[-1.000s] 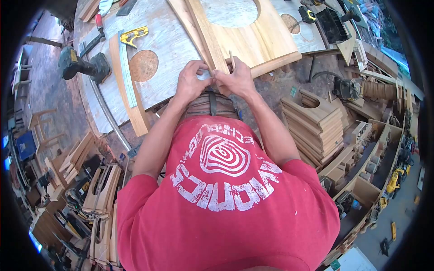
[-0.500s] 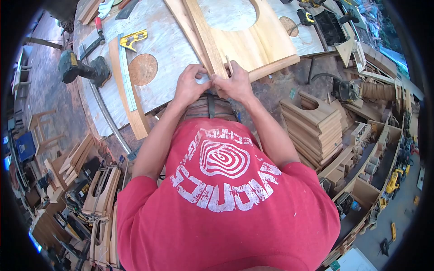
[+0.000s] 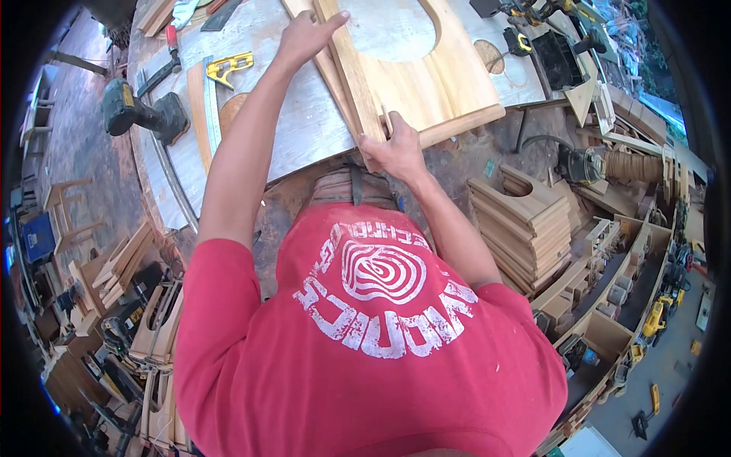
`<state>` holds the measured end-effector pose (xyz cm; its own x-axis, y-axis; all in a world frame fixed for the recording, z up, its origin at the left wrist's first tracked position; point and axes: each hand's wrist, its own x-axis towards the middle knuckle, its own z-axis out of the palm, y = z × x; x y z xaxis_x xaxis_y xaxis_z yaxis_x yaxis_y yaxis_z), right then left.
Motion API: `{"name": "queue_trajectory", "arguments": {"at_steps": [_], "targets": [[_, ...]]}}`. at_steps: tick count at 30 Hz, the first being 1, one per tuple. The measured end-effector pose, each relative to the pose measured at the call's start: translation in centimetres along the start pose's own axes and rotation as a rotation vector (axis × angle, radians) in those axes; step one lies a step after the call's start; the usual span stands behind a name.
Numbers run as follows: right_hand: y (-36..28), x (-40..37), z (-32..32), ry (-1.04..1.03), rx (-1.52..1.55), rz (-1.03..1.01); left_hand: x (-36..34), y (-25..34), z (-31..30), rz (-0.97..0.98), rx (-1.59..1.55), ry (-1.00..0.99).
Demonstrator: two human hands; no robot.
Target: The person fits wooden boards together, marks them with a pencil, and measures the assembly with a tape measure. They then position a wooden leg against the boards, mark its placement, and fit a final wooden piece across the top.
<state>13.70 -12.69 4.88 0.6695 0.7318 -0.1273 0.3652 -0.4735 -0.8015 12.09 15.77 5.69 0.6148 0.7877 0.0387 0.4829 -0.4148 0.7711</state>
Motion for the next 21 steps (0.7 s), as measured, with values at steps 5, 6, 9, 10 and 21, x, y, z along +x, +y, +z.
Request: {"name": "queue_trajectory", "arguments": {"at_steps": [5,6,9,10,21], "targets": [[0.1,0.3,-0.2,-0.024,-0.064,-0.011,4.3,-0.4,3.4,-0.040,0.151,-0.236],[0.2,0.2,-0.1,-0.032,-0.074,-0.008,4.1,-0.4,3.5,-0.051,0.190,-0.247],[0.1,0.3,-0.2,-0.055,-0.064,-0.002,3.0,0.1,4.6,-0.034,0.183,-0.086],[0.1,0.3,-0.2,-0.066,-0.064,-0.001,2.9,-0.1,4.7,-0.026,0.204,-0.066],[0.0,0.4,-0.4,-0.060,-0.039,0.002,2.8,-0.1,5.1,-0.028,0.183,-0.046]]}}
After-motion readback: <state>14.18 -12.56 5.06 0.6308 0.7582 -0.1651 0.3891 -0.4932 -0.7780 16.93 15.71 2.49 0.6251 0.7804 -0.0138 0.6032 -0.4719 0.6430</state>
